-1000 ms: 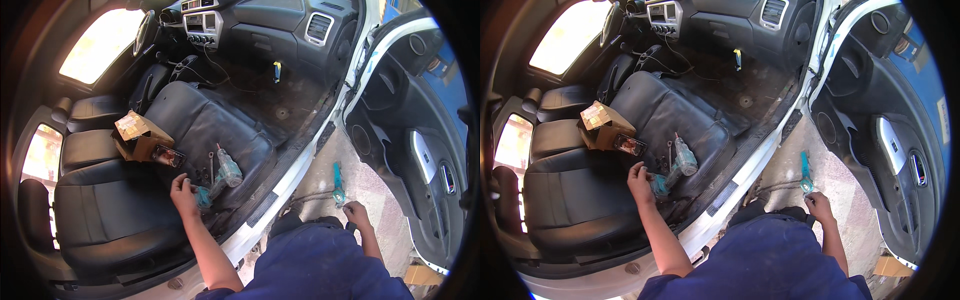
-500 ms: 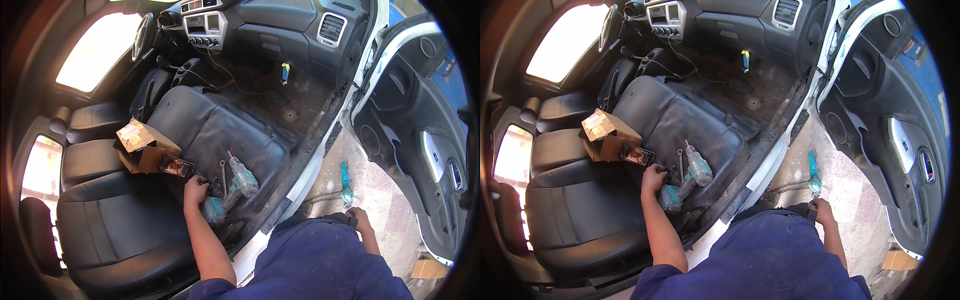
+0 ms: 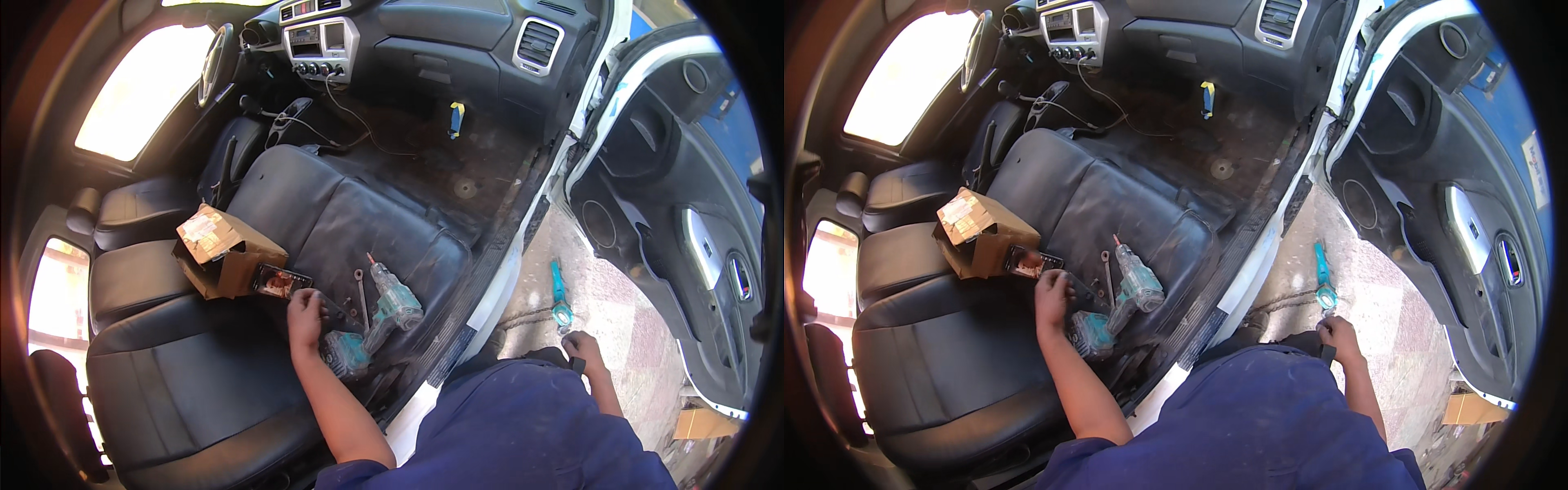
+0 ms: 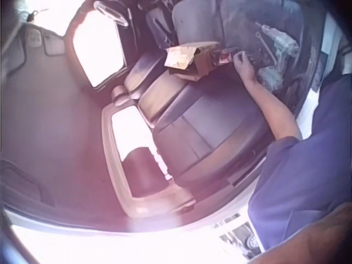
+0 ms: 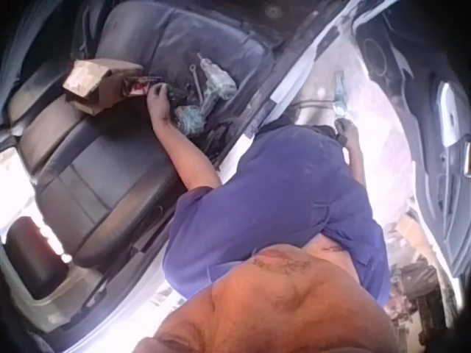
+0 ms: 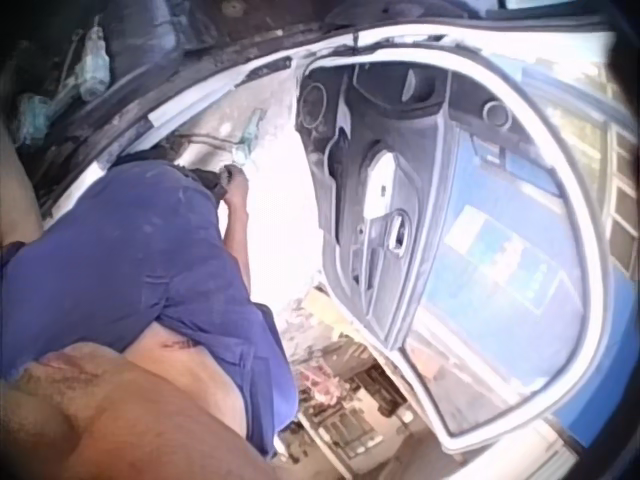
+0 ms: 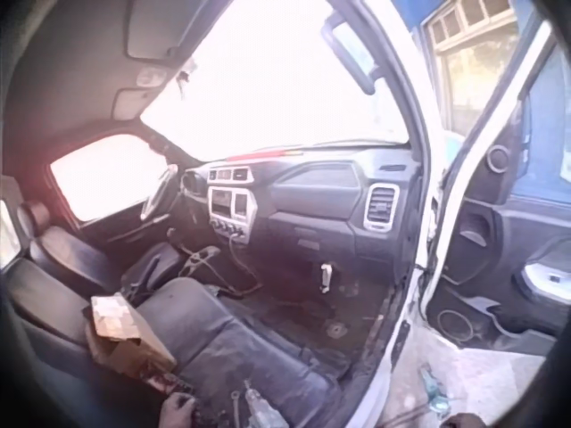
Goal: The person installs a car door panel by aligning it with the door frame and securing it with screws using a power drill. They also attach a control panel and handle to the door panel.
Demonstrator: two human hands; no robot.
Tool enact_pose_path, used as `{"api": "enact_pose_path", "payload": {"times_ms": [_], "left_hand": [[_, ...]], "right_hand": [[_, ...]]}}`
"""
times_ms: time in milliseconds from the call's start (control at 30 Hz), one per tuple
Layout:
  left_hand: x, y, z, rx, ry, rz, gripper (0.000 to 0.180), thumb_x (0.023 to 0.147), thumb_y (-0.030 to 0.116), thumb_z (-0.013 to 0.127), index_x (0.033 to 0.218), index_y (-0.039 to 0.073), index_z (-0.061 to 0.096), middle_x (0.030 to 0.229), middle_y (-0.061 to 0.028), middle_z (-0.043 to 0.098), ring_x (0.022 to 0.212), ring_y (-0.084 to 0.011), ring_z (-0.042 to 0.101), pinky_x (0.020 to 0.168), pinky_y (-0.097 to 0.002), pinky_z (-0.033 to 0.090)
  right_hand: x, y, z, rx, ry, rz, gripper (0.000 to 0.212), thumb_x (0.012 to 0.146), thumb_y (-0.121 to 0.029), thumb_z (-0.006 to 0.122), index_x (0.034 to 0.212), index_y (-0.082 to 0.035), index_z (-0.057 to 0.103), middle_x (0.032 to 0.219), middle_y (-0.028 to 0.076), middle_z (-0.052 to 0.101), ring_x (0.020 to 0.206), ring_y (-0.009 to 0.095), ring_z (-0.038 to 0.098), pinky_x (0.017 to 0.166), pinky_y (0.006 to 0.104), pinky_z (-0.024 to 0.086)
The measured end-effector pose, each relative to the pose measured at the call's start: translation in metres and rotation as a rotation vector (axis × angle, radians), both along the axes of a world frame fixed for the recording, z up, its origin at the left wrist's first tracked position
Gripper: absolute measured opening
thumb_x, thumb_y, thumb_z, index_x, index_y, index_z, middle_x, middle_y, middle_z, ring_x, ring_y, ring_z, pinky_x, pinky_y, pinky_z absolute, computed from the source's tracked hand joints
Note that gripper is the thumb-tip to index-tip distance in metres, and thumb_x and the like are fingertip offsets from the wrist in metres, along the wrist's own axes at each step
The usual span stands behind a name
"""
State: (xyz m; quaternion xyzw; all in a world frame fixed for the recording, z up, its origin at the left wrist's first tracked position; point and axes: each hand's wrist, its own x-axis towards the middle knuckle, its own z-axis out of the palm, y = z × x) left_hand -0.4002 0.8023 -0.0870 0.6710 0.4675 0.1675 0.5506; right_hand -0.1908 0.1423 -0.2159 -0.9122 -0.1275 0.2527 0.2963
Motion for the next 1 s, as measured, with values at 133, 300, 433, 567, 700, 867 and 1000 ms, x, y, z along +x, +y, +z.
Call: {"api": "enact_pose_path", "payload": {"times_ms": [133,300,433,567,700,867,1000], "left_hand": [[0.037,-0.059,0.073,-0.392,-0.674,-0.113,0.022,0.118,0.016,0.065,0.134,0.001,0.066,0.101,-0.0056,0.068,0.079,-0.0114,0.062,0.066,-0.0287,0.051],[0.119,-0.179,0.094,-0.891,-0.769,-0.5,0.03,0.117,0.025,0.068,0.133,0.0,0.064,0.101,-0.0066,0.062,0.076,-0.0121,0.052,0.062,-0.0279,0.045],[0.174,-0.275,0.084,-1.147,-0.551,-0.716,0.029,0.118,0.028,0.066,0.13,0.002,0.065,0.091,-0.0014,0.058,0.069,-0.0095,0.048,0.06,-0.0259,0.041],[0.196,-0.35,0.075,-1.007,-0.304,-0.842,0.023,0.12,0.027,0.062,0.129,0.006,0.063,0.085,0.003,0.054,0.062,-0.006,0.046,0.054,-0.022,0.038],[0.213,-0.402,0.064,-1.047,-0.165,-1.008,0.02,0.119,0.028,0.065,0.123,0.008,0.063,0.086,0.0017,0.056,0.061,-0.0067,0.047,0.052,-0.0231,0.038],[0.237,-0.465,0.052,-1.032,-0.04,-1.311,0.031,0.12,0.035,0.063,0.128,0.005,0.066,0.087,0.0027,0.054,0.063,-0.006,0.046,0.052,-0.0225,0.034],[0.25,-0.518,0.054,-0.929,0.081,-1.443,0.032,0.121,0.037,0.06,0.123,0.006,0.066,0.085,0.0025,0.051,0.062,-0.0075,0.044,0.052,-0.0248,0.034]], "right_hand": [[0.016,0.046,0.064,0.176,-0.167,-0.054,0.022,0.101,-0.016,0.078,0.116,-0.001,0.084,0.109,0.022,0.08,0.099,0.041,0.078,0.09,0.0473,0.062],[0.035,0.126,0.186,0.584,-0.376,0.028,0.026,0.1,-0.009,0.079,0.126,-0.002,0.082,0.109,0.017,0.08,0.101,0.035,0.078,0.09,0.0427,0.061],[0.041,0.134,0.235,0.818,-0.436,0.138,0.036,0.102,-0.014,0.08,0.138,-0.008,0.079,0.116,0.015,0.077,0.108,0.033,0.076,0.098,0.045,0.061],[0.025,0.095,0.214,0.791,-0.449,0.081,0.037,0.103,-0.017,0.08,0.139,-0.009,0.077,0.121,0.013,0.07,0.114,0.035,0.073,0.1,0.0458,0.06],[-0.003,0.039,0.197,0.788,-0.452,-0.119,0.035,0.103,-0.021,0.08,0.136,-0.008,0.078,0.118,0.013,0.068,0.113,0.036,0.072,0.098,0.0464,0.059],[-0.033,-0.018,0.187,0.675,-0.541,-0.371,0.033,0.105,-0.024,0.079,0.131,-0.005,0.077,0.119,0.014,0.069,0.111,0.034,0.073,0.098,0.0448,0.06],[-0.048,-0.082,0.195,0.608,-0.627,-0.709,0.03,0.104,-0.02,0.083,0.128,-0.003,0.078,0.114,0.014,0.073,0.104,0.029,0.077,0.092,0.0408,0.063]]}}
